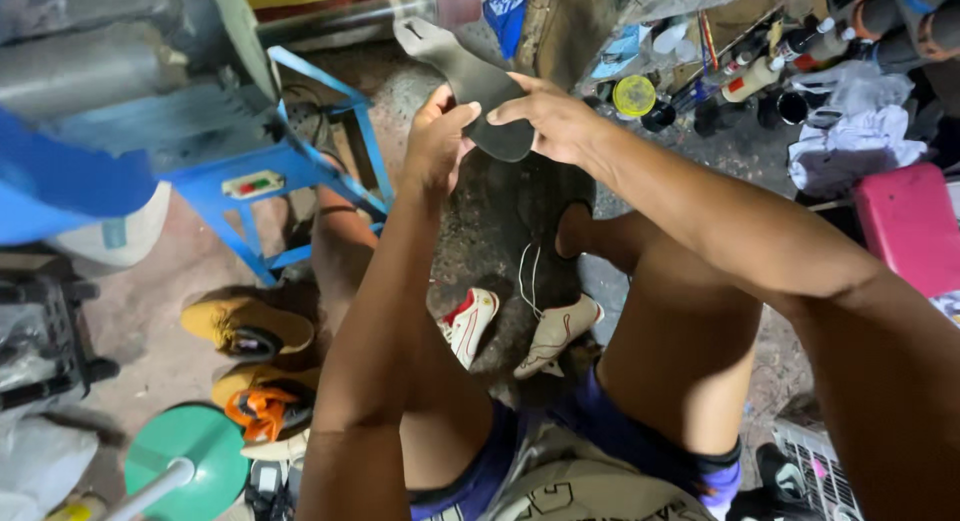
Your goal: The person sits on the floor and uses a grinding machine to smooth the surface of a black shoe sole. They repeatedly press the sole against the rotating wheel, inspect the result, and fit the sole into a white shoe upper to check the alignment.
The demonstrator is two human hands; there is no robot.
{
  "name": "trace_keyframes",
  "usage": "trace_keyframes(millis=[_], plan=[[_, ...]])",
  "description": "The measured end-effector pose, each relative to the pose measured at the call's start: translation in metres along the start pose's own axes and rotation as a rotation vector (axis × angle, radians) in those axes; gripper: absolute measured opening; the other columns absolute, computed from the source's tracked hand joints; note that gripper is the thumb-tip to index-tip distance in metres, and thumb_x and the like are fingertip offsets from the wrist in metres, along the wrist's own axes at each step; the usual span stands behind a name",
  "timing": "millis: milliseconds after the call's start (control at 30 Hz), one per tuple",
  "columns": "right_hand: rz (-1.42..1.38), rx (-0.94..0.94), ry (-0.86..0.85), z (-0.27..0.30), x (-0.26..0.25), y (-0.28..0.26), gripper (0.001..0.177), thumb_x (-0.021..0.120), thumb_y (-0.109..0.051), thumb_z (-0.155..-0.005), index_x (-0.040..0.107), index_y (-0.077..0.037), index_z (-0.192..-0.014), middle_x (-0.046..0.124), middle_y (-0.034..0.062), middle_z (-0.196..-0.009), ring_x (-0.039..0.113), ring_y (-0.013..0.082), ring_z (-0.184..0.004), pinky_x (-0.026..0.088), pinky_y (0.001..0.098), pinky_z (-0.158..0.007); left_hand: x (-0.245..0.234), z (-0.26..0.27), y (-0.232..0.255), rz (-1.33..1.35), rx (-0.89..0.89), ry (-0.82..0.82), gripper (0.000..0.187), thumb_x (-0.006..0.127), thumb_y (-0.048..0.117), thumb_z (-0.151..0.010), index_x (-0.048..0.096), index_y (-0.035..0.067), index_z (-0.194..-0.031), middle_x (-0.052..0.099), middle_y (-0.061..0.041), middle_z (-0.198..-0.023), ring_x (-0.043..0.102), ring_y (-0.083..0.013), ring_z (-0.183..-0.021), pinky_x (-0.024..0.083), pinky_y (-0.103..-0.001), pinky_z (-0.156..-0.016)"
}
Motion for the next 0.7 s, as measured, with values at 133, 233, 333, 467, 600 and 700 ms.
trace_keyframes(millis=[133,233,333,467,600,700], plan=[[-0.127,-0.089,-0.166,-0.022,0.011,-0.012,0.055,0.069,0.002,-0.082,0.058,-0.006,-0.135,0.07,0.0052,-0.115,0.071,0.0148,-0.104,0.06,0.0318,-0.094,0.004,-0.004,0.013,0.029,0.06,-0.02,0.048,0.06,0.001,-0.09,0.056,0.007,-0.137,0.067,-0.003,-0.122,0.065,-0.0147,-0.109,0.055,-0.03,-0.092],[-0.138,-0.121,-0.212,-0.032,0.014,-0.018,0.052,0.069,0.005,-0.084,0.056,-0.004,-0.134,0.069,0.0066,-0.114,0.07,0.0174,-0.103,0.059,0.0351,-0.095,0.001,0.0,0.021,0.071,0.164,0.061,0.048,0.063,0.0,-0.091,0.058,0.001,-0.138,0.068,-0.007,-0.122,0.065,-0.0188,-0.109,0.053,-0.032,-0.093],[-0.104,-0.091,-0.24,-0.036,0.018,-0.017,0.058,0.066,0.007,-0.082,0.057,-0.004,-0.139,0.068,0.0057,-0.113,0.068,0.0153,-0.102,0.057,0.0328,-0.092,-0.01,-0.006,0.021,-0.016,0.187,0.29,0.048,0.065,0.002,-0.091,0.059,-0.002,-0.139,0.068,-0.008,-0.122,0.064,-0.0185,-0.108,0.052,-0.031,-0.092],[-0.248,-0.057,-0.269,-0.048,0.022,-0.017,0.054,0.063,0.005,-0.083,0.057,-0.005,-0.135,0.068,0.0079,-0.11,0.07,0.0187,-0.1,0.061,0.0369,-0.096,-0.008,-0.008,0.021,0.101,0.225,0.223,0.049,0.062,0.0,-0.091,0.058,-0.004,-0.14,0.067,-0.011,-0.125,0.064,-0.0203,-0.112,0.051,-0.033,-0.099],[-0.404,-0.113,-0.207,-0.055,0.023,-0.017,0.046,0.067,0.003,-0.088,0.057,-0.005,-0.132,0.067,0.0077,-0.11,0.069,0.0204,-0.099,0.059,0.0404,-0.095,-0.002,-0.02,0.028,0.201,0.233,0.111,0.052,0.06,-0.004,-0.09,0.055,-0.005,-0.142,0.066,-0.012,-0.129,0.064,-0.0212,-0.117,0.05,-0.034,-0.106],[-0.4,-0.129,-0.167,-0.057,0.026,-0.013,0.043,0.069,0.0,-0.089,0.057,-0.006,-0.13,0.067,0.006,-0.11,0.069,0.0198,-0.099,0.06,0.0416,-0.093,-0.017,-0.027,0.03,0.119,0.272,0.231,0.044,0.062,0.002,-0.096,0.062,-0.006,-0.139,0.068,-0.016,-0.13,0.065,-0.0226,-0.116,0.051,-0.035,-0.105]])
Point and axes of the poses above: each hand's wrist, its own z-axis away from the middle knuckle, its own x-axis out of the palm, y = z × x, the point moved 9 cm from there along -z, towards the middle knuckle
